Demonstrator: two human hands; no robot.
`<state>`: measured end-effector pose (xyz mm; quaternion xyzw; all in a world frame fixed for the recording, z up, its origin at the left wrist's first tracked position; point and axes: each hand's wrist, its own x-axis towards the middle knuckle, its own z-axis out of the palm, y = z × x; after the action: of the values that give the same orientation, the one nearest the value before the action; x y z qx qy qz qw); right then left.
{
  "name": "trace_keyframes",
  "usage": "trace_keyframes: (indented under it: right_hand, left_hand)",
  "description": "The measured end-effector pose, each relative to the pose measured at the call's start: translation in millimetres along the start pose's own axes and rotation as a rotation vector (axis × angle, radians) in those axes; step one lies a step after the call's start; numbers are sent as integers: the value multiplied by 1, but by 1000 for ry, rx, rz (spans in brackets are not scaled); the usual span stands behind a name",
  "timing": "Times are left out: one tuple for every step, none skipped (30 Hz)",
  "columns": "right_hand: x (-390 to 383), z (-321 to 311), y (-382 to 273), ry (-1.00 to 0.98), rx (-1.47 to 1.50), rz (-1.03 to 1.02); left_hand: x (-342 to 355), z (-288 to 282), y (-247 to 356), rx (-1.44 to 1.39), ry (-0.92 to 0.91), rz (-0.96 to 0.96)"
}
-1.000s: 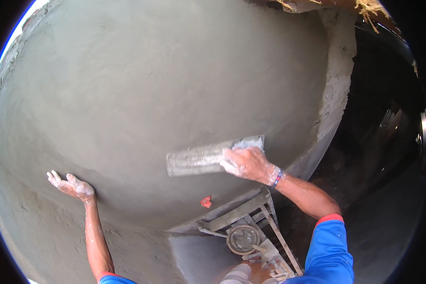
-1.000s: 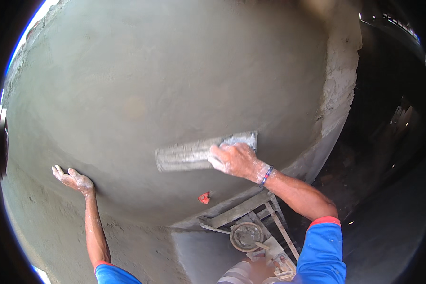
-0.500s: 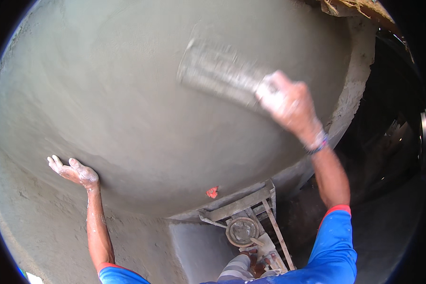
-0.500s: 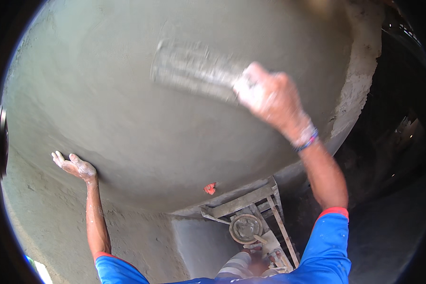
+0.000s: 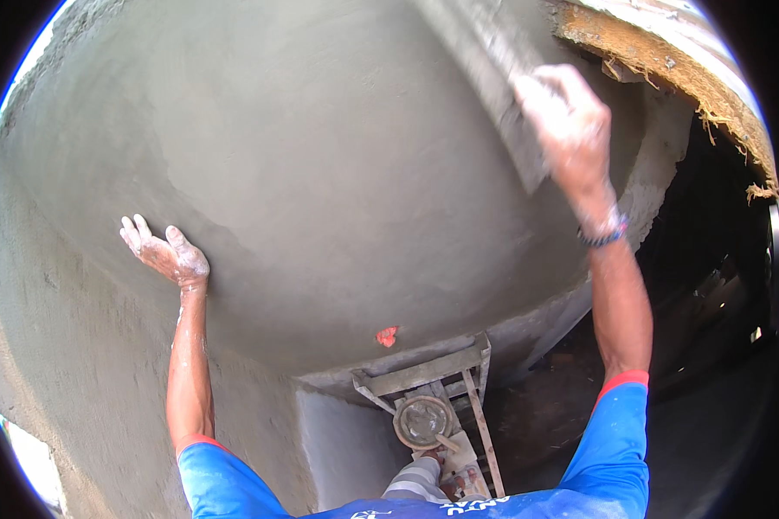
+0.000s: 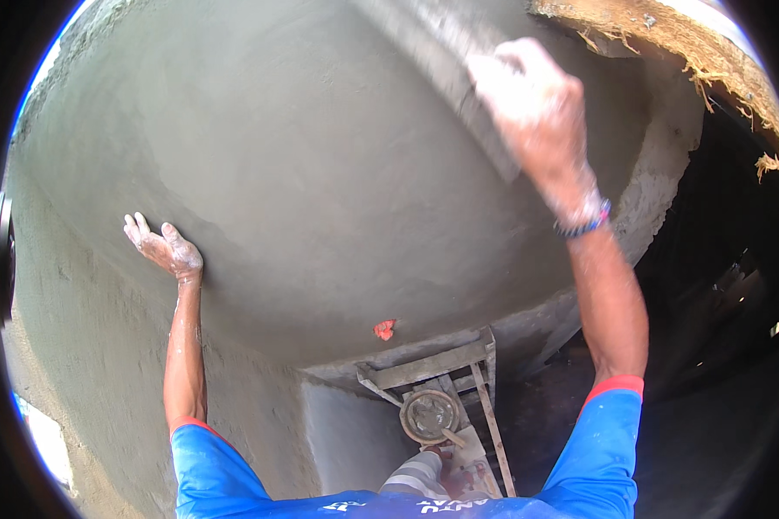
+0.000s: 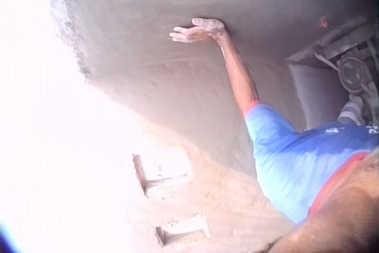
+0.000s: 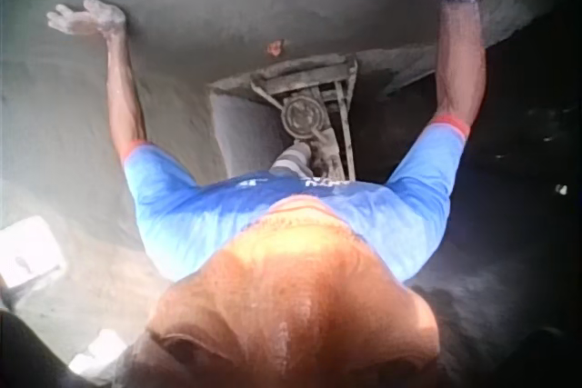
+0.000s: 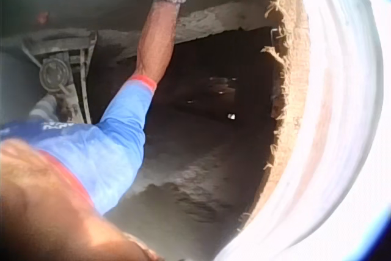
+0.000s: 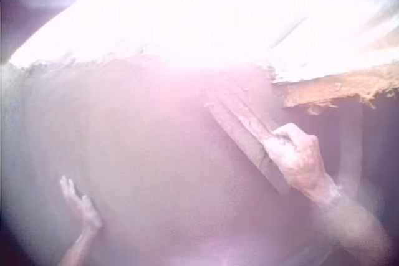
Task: The person applies plaster to a curved wall using a trowel and hawk. They pick up plaster from a container with the trowel, transfer it to the hawk, and then smooth it onto the wall surface with repeated sweeping motions.
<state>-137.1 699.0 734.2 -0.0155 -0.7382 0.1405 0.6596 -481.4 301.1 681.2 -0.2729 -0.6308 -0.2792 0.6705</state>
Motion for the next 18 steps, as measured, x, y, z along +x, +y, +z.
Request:
trace_keyframes:
  right_hand:
    - [25, 2, 11, -54, -178, -129]
    - [55, -3, 20, -80, -370, -276]
    - [83, -4, 30, -86, -541, -425]
    - [88, 5, 26, -47, -599, -582]
    - [92, 15, 20, -8, -665, -745]
    - [77, 25, 3, -111, -591, -631]
    - [43, 42, -21, -209, -507, -518]
    - [7, 68, -45, -235, -242, -293]
    - [-36, 90, -56, -395, -211, -114]
    - [-86, 109, -59, -461, -219, -189]
    - [-130, 118, -58, -479, -211, -282]
    - [-167, 114, -57, -622, -230, -259]
    - [-188, 108, -44, -820, -216, -266]
    - [-182, 97, -44, -904, -223, -187]
    - [-173, 88, -47, -985, -226, -111]
    - [-149, 78, -47, -647, -146, -90]
    - [-111, 63, -47, -317, -68, -67]
    - [-67, 43, -48, -210, -41, 54]
  left_hand:
    - [-3, 1, -1, 3, -4, 0]
    - [-3, 1, 1, 2, -9, -6]
    - [-5, 1, 2, 4, -10, -19]
    - [-5, 2, 4, -3, -2, -16]
    - [-7, 7, 8, -19, 9, -19]
    - [-4, 9, 10, -21, 27, -26]
    - [-4, 9, 7, -27, 28, -19]
    - [-5, 1, 1, -19, 18, -9]
    - [1, -8, -6, 2, 29, -3]
    - [9, -13, -6, 22, 25, 10]
    - [8, -11, -3, 27, 14, 9]
    - [5, -8, 0, 14, 18, -7]
    - [-1, -2, 5, -4, 33, -16]
    - [-3, 0, 4, 2, 25, 5]
    - [-5, 3, 0, 12, 21, 26]
    - [-6, 0, -5, 34, 15, 39]
    - [-3, -3, -8, 40, 16, 47]
    - [-1, -7, -7, 40, 15, 43]
